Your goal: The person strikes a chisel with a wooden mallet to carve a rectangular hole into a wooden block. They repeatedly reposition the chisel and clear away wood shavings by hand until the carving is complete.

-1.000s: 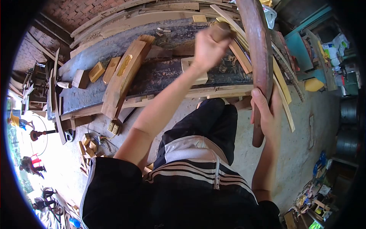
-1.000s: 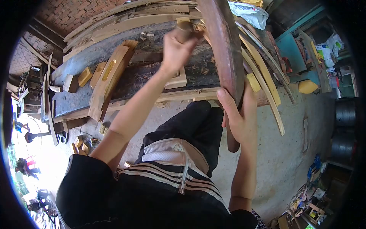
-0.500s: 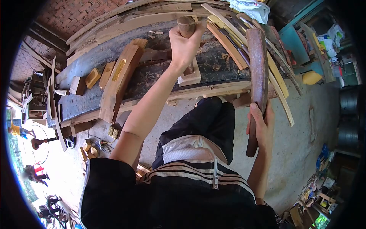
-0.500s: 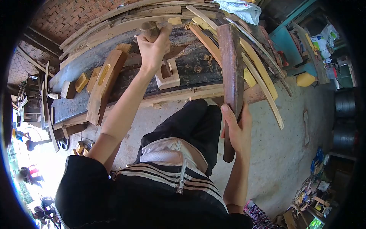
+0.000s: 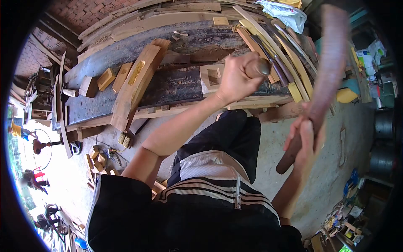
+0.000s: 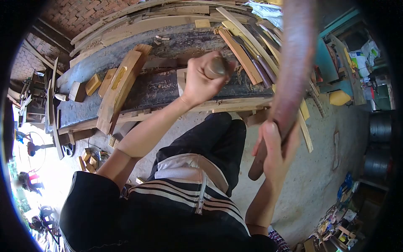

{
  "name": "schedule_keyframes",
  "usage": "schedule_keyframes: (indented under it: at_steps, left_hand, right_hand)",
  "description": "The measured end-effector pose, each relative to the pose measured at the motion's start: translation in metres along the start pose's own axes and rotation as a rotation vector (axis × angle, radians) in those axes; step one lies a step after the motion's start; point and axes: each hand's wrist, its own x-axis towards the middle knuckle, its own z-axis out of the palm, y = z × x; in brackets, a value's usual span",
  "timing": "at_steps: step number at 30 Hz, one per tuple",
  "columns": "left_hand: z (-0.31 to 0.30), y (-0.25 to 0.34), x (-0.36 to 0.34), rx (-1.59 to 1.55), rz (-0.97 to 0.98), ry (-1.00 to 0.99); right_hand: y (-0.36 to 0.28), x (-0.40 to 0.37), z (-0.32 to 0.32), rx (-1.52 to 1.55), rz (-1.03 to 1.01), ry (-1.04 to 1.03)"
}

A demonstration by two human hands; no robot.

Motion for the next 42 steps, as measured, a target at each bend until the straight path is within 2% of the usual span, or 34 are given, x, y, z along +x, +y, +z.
schedule_keyframes:
  at_steps: [3, 5, 7, 9, 11, 12, 13, 16, 17, 19, 21, 23, 25, 27, 29, 30, 33, 39, 42]
  left_hand:
    - [0.008, 0.001, 0.005, -0.008, -0.009, 0.028]
    - [0.01, -0.004, 0.01, -0.019, -0.006, 0.076]
    - [0.007, -0.003, 0.013, 0.006, -0.025, 0.077]
    - [0.005, -0.001, 0.015, 0.004, -0.025, 0.081]
    - [0.003, 0.0, 0.01, 0.005, -0.052, 0.084]
    - [0.004, 0.001, 0.01, 0.029, -0.064, 0.065]
    - [0.005, 0.001, 0.011, 0.049, -0.072, 0.041]
    - [0.011, 0.0, 0.012, 0.018, 0.006, 0.098]
    - [0.013, 0.0, 0.011, -0.003, 0.053, 0.125]
    - [0.016, -0.005, 0.009, -0.001, 0.072, 0.113]
    - [0.012, -0.01, 0.012, 0.014, 0.083, 0.113]
    - [0.0, -0.016, 0.021, -0.106, -0.058, 0.128]
    - [-0.021, -0.012, 0.037, -0.236, -0.224, 0.244]
    - [-0.048, -0.021, 0.052, -0.234, -0.353, 0.319]
    - [-0.059, -0.024, 0.061, -0.237, -0.216, 0.445]
    - [-0.064, -0.014, 0.06, -0.273, -0.276, 0.391]
    - [-0.067, -0.007, 0.055, -0.359, -0.257, 0.287]
    - [-0.043, -0.014, 0.046, -0.292, -0.253, 0.254]
    - [-0.039, -0.012, 0.04, -0.289, -0.319, 0.24]
  right_hand:
    - [-0.012, 0.004, 0.006, 0.042, -0.091, 0.036]
    - [-0.011, 0.007, 0.011, -0.034, -0.078, 0.035]
    - [-0.013, 0.015, 0.013, -0.154, 0.212, -0.253]
    - [-0.006, 0.019, 0.007, -0.207, 0.202, -0.279]
    - [0.019, 0.017, -0.002, -0.185, -0.198, 0.01]
    - [-0.016, 0.013, 0.011, -0.06, -0.076, 0.018]
    - [-0.014, 0.015, 0.013, -0.058, -0.075, 0.015]
    - [-0.004, 0.028, 0.015, -0.536, -0.607, -0.127]
    - [-0.004, 0.024, 0.016, -0.543, -0.607, -0.12]
    - [-0.004, 0.014, 0.023, -0.394, -0.042, -0.194]
    - [0.005, 0.011, 0.018, -0.349, -0.11, -0.203]
    - [0.0, 0.005, 0.018, -0.194, 0.061, -0.179]
    - [0.006, 0.0, 0.012, -0.18, 0.057, -0.167]
    - [0.011, -0.007, 0.007, -0.164, 0.052, -0.153]
    - [0.013, -0.012, 0.005, -0.139, 0.12, -0.127]
    - [0.016, -0.014, 0.004, -0.137, 0.122, -0.122]
    - [0.023, -0.019, 0.0, -0.106, 0.164, -0.118]
    - [0.028, -0.02, -0.003, -0.086, 0.179, -0.113]
    - [0.03, -0.022, -0.004, -0.087, 0.172, -0.112]
